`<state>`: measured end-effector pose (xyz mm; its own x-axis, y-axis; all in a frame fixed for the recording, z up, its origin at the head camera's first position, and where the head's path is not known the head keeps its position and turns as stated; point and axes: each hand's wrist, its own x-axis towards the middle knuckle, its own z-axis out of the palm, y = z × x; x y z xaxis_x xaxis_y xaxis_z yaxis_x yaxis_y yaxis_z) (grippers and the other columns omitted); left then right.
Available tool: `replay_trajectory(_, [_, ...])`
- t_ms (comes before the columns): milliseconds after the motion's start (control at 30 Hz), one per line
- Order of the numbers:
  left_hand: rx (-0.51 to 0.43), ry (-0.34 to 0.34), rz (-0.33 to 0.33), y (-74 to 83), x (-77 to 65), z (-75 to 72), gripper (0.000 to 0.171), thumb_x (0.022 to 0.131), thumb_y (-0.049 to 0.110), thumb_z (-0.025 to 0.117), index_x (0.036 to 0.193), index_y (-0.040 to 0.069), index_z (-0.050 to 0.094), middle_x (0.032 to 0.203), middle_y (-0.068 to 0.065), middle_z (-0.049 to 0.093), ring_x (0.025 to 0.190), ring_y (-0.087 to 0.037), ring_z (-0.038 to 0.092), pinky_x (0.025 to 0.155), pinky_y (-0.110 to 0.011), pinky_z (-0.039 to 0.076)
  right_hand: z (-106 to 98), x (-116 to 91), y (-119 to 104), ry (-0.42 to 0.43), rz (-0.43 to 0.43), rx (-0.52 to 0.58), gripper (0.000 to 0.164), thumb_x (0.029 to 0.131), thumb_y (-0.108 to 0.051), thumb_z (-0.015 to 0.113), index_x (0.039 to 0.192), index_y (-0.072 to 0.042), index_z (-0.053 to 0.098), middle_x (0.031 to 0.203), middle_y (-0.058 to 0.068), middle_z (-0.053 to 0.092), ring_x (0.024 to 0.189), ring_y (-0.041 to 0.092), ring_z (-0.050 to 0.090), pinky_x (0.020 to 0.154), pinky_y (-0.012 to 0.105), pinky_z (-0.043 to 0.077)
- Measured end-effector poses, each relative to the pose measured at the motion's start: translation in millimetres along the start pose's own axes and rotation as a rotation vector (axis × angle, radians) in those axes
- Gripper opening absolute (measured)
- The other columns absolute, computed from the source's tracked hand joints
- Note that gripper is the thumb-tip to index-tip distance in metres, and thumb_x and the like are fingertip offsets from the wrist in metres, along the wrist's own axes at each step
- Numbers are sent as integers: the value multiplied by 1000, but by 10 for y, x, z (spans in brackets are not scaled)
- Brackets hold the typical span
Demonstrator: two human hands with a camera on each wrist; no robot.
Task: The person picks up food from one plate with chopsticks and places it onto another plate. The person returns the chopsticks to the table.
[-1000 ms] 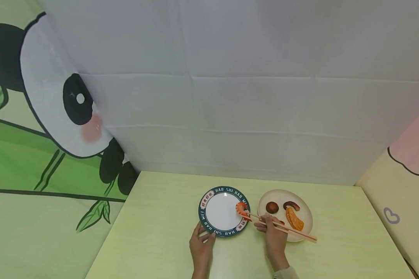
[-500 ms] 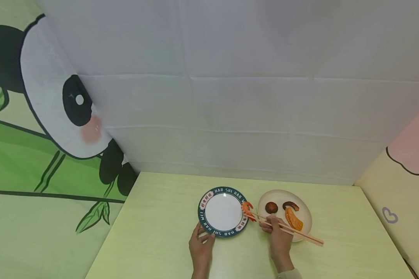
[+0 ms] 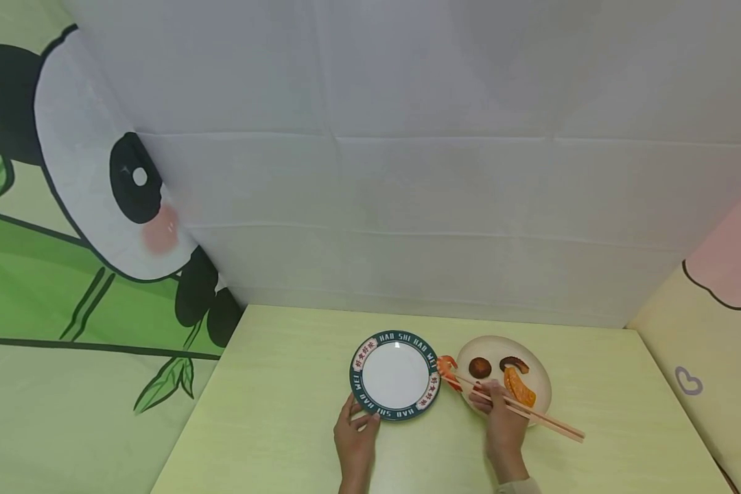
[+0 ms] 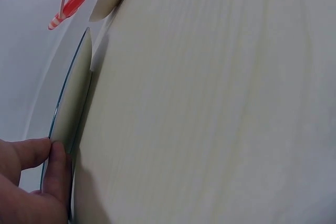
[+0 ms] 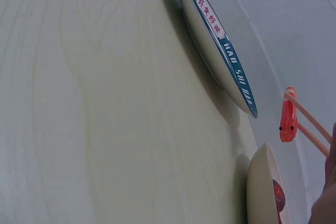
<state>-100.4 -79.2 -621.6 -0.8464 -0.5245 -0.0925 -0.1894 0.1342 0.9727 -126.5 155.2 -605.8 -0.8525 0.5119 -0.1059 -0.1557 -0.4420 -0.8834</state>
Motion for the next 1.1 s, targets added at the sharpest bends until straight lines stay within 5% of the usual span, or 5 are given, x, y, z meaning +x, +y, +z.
replay_trajectory(133, [-8,-2,0,-1,-1,0,71,81,-7,78,148,-7,54,118,-18,63,95,-26,70,70,-22,56,-32,11,-18,18,21,-20,30,109,-8,55,94,12,73,74,7,77,61,13,75,58,24,60])
replay_trajectory(400, [6,7,-2,-23,10,7,71,80,-7,78,147,-7,55,117,-18,63,93,-25,71,70,-22,56,-76,-2,-50,48,-16,17,10,107,-3,57,115,1,62,80,3,77,61,15,76,57,24,60])
replay_trajectory(833, [-4,5,12,-56,27,10,71,79,-7,78,146,-8,55,116,-18,64,91,-25,71,69,-22,56,-154,93,-77,90,17,58,27,107,-4,57,87,-2,76,79,3,77,59,14,75,56,23,60])
replay_trajectory(1100, [-3,-1,-3,-59,31,21,72,80,-7,78,147,-7,54,118,-18,63,92,-24,71,69,-22,56,-181,101,-105,112,0,77,22,107,-4,58,93,2,74,77,3,76,59,13,75,57,23,60])
